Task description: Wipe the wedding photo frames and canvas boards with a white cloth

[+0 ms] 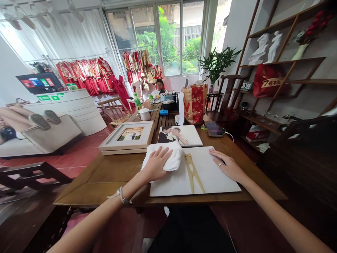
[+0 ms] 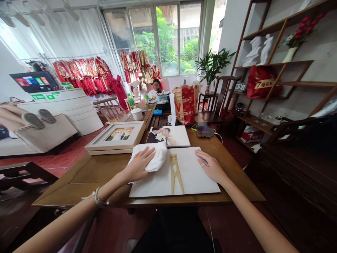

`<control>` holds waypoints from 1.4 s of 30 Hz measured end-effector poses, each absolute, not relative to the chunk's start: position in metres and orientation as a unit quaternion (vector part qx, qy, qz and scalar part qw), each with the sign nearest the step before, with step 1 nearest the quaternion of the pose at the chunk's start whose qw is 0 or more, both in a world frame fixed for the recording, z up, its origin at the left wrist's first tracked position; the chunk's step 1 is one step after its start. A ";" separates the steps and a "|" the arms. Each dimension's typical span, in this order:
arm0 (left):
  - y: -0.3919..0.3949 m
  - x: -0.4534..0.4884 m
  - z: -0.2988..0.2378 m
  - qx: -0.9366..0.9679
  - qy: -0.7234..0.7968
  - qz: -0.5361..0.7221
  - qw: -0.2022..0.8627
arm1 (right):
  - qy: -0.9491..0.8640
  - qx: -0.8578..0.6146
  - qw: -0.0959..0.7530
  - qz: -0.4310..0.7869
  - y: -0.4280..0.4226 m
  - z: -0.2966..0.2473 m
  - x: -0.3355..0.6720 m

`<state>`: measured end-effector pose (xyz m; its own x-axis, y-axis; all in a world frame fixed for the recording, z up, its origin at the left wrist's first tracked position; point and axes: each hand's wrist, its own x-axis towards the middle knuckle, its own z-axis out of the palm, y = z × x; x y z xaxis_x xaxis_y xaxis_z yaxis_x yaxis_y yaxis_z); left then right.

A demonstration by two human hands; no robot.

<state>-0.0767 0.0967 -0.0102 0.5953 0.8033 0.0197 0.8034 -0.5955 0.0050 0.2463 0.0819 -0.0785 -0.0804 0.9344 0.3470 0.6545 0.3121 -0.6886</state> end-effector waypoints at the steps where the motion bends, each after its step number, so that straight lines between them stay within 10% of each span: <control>1: 0.095 -0.079 -0.010 -0.896 -0.444 -0.009 0.002 | -0.712 -0.558 0.386 0.183 0.082 -0.079 0.246; 12: -0.017 -0.084 0.004 -0.918 -0.384 0.044 -0.084 | -0.713 -0.551 0.395 0.181 0.084 -0.084 0.248; 27: 0.111 -0.080 -0.014 -0.907 -0.421 -0.029 0.002 | -0.712 -0.553 0.392 0.182 0.082 -0.081 0.247; 42: -0.001 -0.074 -0.004 -0.917 -0.394 0.042 -0.056 | -0.719 -0.559 0.377 0.170 0.083 -0.082 0.248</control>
